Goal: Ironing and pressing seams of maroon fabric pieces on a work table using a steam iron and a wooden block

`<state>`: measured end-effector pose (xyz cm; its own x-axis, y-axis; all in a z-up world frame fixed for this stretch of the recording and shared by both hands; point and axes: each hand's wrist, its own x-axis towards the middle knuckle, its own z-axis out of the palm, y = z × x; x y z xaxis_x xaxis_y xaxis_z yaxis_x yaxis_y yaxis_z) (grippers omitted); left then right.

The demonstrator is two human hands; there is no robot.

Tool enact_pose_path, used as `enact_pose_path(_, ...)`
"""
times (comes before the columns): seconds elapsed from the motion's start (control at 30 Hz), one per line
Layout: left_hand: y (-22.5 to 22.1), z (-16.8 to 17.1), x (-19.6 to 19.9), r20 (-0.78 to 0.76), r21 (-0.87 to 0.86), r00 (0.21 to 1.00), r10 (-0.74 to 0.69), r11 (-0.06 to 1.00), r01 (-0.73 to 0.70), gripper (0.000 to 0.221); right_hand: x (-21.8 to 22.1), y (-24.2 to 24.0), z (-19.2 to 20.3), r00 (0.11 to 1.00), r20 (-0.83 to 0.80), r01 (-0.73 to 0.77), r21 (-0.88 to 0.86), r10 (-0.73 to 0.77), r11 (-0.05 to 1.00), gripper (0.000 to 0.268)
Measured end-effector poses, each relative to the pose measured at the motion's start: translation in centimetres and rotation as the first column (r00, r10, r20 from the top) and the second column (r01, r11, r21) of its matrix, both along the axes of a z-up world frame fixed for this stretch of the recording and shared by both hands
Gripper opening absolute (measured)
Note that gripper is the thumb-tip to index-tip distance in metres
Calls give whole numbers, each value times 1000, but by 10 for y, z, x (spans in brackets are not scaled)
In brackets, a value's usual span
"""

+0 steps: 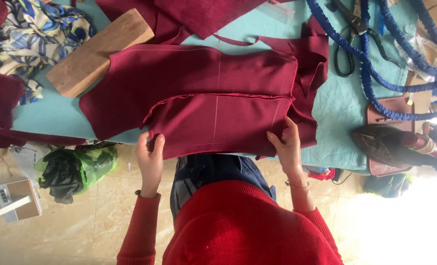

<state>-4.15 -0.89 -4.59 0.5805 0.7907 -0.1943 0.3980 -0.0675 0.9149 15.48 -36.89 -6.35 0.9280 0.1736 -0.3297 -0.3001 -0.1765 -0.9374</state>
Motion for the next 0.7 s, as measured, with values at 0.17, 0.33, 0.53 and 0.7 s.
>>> enact_pose_path(0.17,-6,8,10,-18,129,998,61,990,-58,41,0,-4,-15,998,-65,-24,35,26,999,70)
enact_pose_path(0.33,-35,41,63,167,600,986,-9,794,-94,37,23,-7,-3,996,45,-71,-51,73,996,50)
enact_pose_path(0.53,-114,32,147,-286,869,870,-402,274,412,63,78,11,-6,999,-4,43,-131,-44,990,77)
enact_pose_path(0.7,-128,10,171,-298,865,842,-450,246,438,63,116,38,8,998,19,56,-196,-54,979,56)
